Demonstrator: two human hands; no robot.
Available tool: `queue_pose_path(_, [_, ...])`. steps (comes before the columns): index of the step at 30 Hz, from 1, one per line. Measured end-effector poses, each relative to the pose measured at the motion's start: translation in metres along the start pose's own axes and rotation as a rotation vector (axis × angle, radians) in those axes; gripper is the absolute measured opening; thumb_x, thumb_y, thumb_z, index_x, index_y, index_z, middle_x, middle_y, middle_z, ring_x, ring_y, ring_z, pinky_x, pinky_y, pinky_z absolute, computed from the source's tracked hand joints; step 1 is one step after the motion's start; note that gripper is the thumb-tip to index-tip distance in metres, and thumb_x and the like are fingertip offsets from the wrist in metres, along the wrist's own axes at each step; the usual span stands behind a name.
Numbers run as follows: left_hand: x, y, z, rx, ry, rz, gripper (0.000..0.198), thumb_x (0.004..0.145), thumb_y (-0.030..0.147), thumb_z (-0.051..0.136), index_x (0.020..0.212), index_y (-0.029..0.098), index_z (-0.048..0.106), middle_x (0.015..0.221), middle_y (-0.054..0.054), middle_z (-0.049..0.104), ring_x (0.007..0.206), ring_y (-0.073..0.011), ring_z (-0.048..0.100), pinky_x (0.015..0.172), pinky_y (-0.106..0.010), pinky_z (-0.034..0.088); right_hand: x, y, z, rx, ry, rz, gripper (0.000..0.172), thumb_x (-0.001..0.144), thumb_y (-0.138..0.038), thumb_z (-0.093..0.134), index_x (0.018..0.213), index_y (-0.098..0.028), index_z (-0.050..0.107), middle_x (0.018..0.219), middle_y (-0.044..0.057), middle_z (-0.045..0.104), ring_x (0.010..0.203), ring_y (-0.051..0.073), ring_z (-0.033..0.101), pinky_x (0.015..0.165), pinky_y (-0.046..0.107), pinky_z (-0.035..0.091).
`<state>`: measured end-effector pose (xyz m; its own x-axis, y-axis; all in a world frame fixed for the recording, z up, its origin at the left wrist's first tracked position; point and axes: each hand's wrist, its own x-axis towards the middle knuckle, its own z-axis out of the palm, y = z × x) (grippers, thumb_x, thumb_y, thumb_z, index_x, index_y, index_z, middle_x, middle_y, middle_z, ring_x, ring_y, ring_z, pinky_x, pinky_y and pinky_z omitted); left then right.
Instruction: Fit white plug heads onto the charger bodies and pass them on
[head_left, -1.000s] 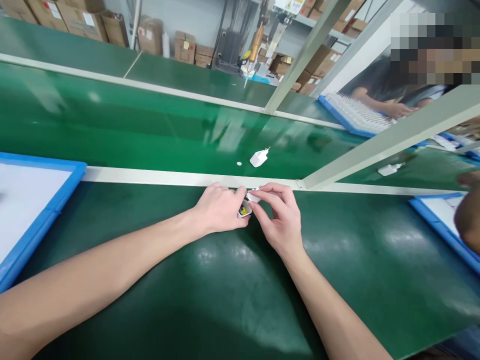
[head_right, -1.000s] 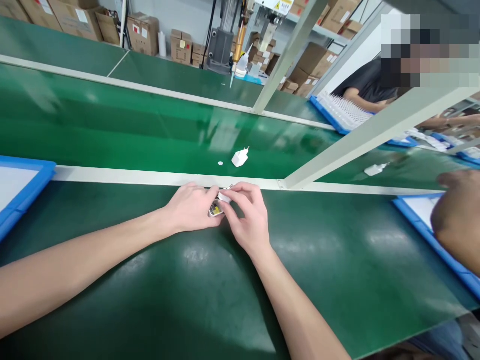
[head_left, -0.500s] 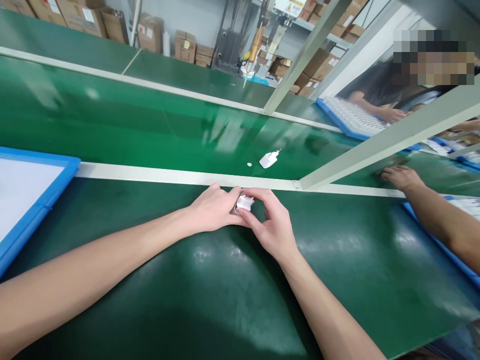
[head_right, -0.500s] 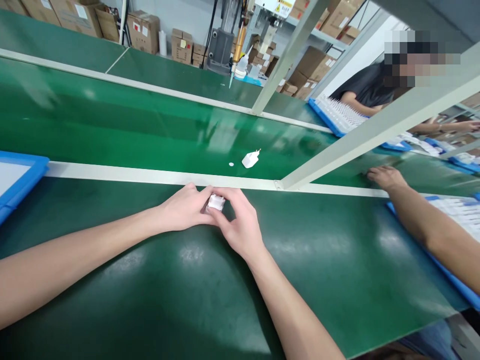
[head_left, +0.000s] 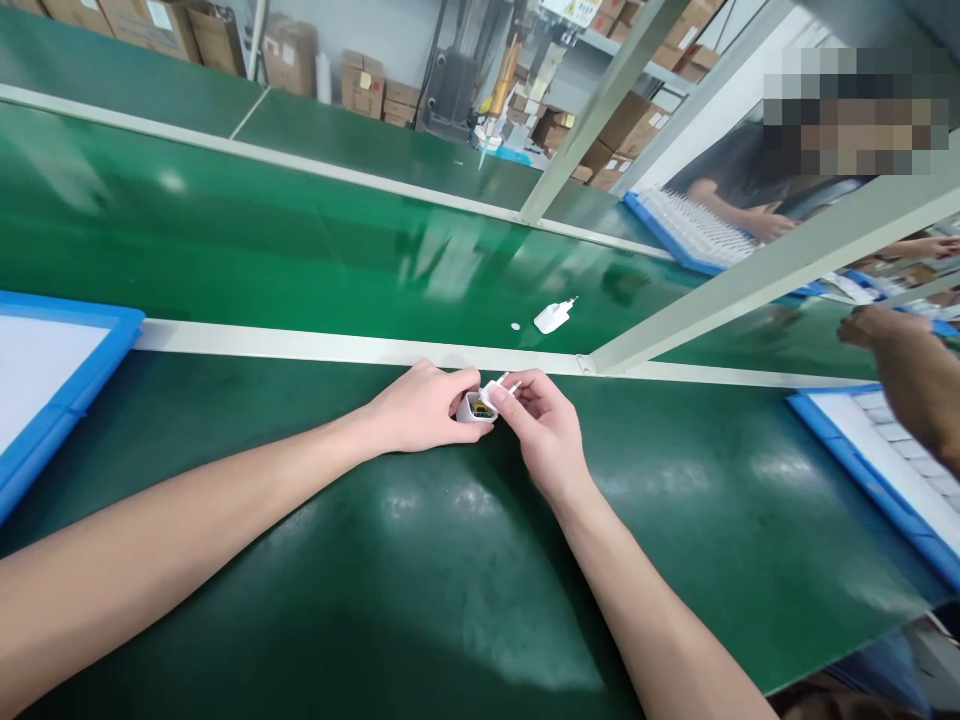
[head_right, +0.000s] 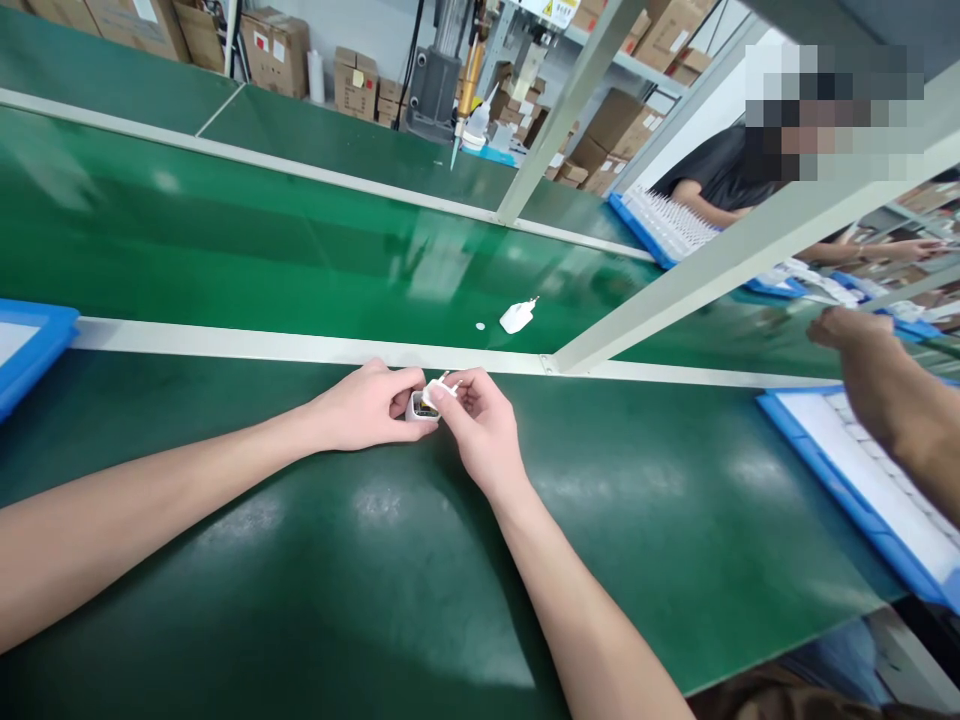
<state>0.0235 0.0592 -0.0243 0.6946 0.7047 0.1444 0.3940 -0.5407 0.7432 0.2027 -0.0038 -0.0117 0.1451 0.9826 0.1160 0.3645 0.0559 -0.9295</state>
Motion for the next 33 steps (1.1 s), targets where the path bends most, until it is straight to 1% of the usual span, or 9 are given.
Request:
queue_pose_path(5, [0.000,0.000,-0.001,-0.003,-0.006,0.045,0.034,0.086,0.047,0.066,0.077,0.022,0.044,0.067,0.006,0.059,0.066,-0.0156,0.052,0.069,-0.030,0.038,0.005,0.004,-0.001,0.253,-0.025,0.093,0.035,0.086,-0.053,0.074,0.080,-0.022,0.058,0.063,-0.005,0.050,0.058,0.011,0.044,0.057,0.026,0.039])
queue_pose_path(9, [0.002,0.001,-0.002,-0.001,-0.033,0.073,0.034,0.088,0.047,0.064,0.078,0.022,0.044,0.066,0.007,0.058,0.061,-0.0134,0.050,0.073,-0.032,0.038,0.007,0.004,-0.001,0.327,-0.041,0.116,0.035,0.087,-0.052,0.073,0.079,-0.021,0.059,0.062,-0.004,0.049,0.057,0.011,0.043,0.057,0.027,0.038])
queue_pose_path(11, [0.003,0.000,-0.001,0.006,-0.023,0.083,0.033,0.087,0.046,0.065,0.077,0.021,0.045,0.068,0.006,0.059,0.064,-0.0142,0.052,0.075,-0.032,0.038,0.007,0.004,-0.001,0.346,-0.036,0.110,0.035,0.086,-0.052,0.075,0.078,-0.021,0.058,0.062,-0.005,0.048,0.056,0.011,0.042,0.055,0.026,0.036])
queue_pose_path(13, [0.004,-0.001,-0.001,0.007,0.004,0.111,0.031,0.086,0.044,0.066,0.077,0.021,0.046,0.073,0.004,0.060,0.072,-0.0162,0.056,0.077,-0.033,0.038,0.007,0.004,-0.002,0.337,-0.033,0.091,0.035,0.085,-0.052,0.075,0.081,-0.022,0.058,0.061,-0.005,0.046,0.055,0.010,0.041,0.053,0.026,0.034])
queue_pose_path(16, [0.004,-0.003,0.001,0.007,0.047,0.149,0.030,0.084,0.042,0.067,0.076,0.021,0.046,0.081,0.001,0.060,0.084,-0.0187,0.057,0.080,-0.033,0.039,0.006,0.003,-0.008,0.146,-0.024,0.000,0.031,0.086,-0.052,0.074,0.086,-0.023,0.061,0.068,-0.003,0.055,0.058,0.012,0.048,0.055,0.027,0.039])
queue_pose_path(19, [0.003,-0.004,0.000,-0.007,0.046,0.137,0.035,0.081,0.043,0.069,0.075,0.021,0.043,0.079,0.001,0.057,0.079,-0.0183,0.054,0.076,-0.033,0.038,0.004,-0.001,-0.014,-0.166,-0.058,-0.156,0.021,0.090,-0.043,0.071,0.090,-0.023,0.064,0.083,0.001,0.067,0.071,0.015,0.059,0.066,0.030,0.046])
queue_pose_path(22, [0.003,-0.003,-0.002,-0.041,0.023,0.115,0.038,0.078,0.044,0.071,0.074,0.021,0.040,0.076,0.002,0.056,0.075,-0.0177,0.051,0.072,-0.032,0.037,0.002,-0.006,-0.016,-0.388,-0.146,-0.306,0.011,0.095,-0.033,0.066,0.092,-0.023,0.066,0.083,0.001,0.067,0.070,0.015,0.058,0.066,0.029,0.046])
queue_pose_path(26, [0.003,-0.002,-0.003,-0.056,0.015,0.095,0.037,0.077,0.044,0.071,0.075,0.021,0.042,0.077,0.002,0.058,0.075,-0.0182,0.051,0.073,-0.032,0.036,0.002,-0.010,-0.016,-0.502,-0.198,-0.433,0.007,0.098,-0.028,0.062,0.095,-0.022,0.064,0.084,0.002,0.067,0.068,0.014,0.056,0.064,0.029,0.045])
queue_pose_path(33, [0.004,-0.002,-0.005,-0.053,-0.012,0.094,0.039,0.076,0.045,0.073,0.074,0.021,0.043,0.075,0.003,0.057,0.073,-0.0166,0.050,0.074,-0.031,0.035,0.003,-0.013,-0.019,-0.576,-0.233,-0.543,0.007,0.100,-0.021,0.059,0.094,-0.022,0.062,0.084,0.002,0.066,0.074,0.015,0.060,0.067,0.028,0.047])
